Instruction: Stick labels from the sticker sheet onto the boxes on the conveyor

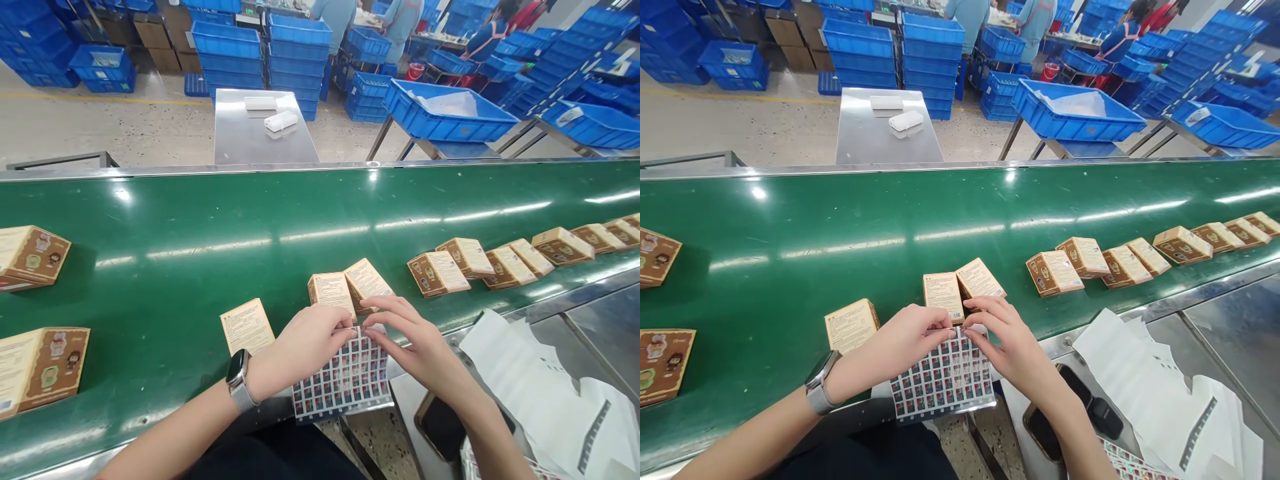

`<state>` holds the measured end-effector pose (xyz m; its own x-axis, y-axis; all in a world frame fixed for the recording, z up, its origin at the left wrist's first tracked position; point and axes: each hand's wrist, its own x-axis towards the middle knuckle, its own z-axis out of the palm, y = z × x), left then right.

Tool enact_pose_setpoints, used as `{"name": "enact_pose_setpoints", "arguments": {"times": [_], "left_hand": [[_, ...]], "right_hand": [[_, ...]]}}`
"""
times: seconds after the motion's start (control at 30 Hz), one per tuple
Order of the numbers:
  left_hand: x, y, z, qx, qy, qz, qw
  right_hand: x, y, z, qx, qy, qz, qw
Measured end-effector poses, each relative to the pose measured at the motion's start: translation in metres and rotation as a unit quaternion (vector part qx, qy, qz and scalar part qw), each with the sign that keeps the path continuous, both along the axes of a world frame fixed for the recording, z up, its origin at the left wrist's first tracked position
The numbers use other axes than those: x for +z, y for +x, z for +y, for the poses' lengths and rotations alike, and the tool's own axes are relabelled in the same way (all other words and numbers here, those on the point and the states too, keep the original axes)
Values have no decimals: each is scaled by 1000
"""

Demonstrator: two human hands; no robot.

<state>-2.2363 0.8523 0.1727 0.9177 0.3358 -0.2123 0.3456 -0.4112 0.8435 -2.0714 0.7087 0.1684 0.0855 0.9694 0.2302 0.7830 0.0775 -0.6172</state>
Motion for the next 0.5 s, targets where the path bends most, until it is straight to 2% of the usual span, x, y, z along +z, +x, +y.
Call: {"name": "enact_pose_setpoints", "arguments": {"times": [0.1, 0.17, 0.23, 0.3, 0.33, 0.4, 0.5], "left_hand": [[-1, 6, 1, -3, 13, 15, 1000], [-5, 14, -1, -11, 43, 10, 999], [-11, 26, -5, -47, 104, -30, 993], [-22, 41, -11, -108, 179, -71, 975], [-28, 49, -15, -139, 217, -80, 963], [-41, 64, -23, -179, 276, -71, 942], [-59, 81, -30, -193, 316, -57, 927]], "right_hand": [[3, 6, -3, -14, -5, 61, 998], [-6, 19, -1, -67, -20, 154, 986], [-24, 40, 8, -179, -10, 280, 943], [-48, 64, 19, -300, 23, 383, 873], [-59, 74, 25, -327, 31, 400, 856], [-78, 89, 34, -356, 44, 415, 836], [-90, 99, 40, -368, 50, 419, 829]]}}
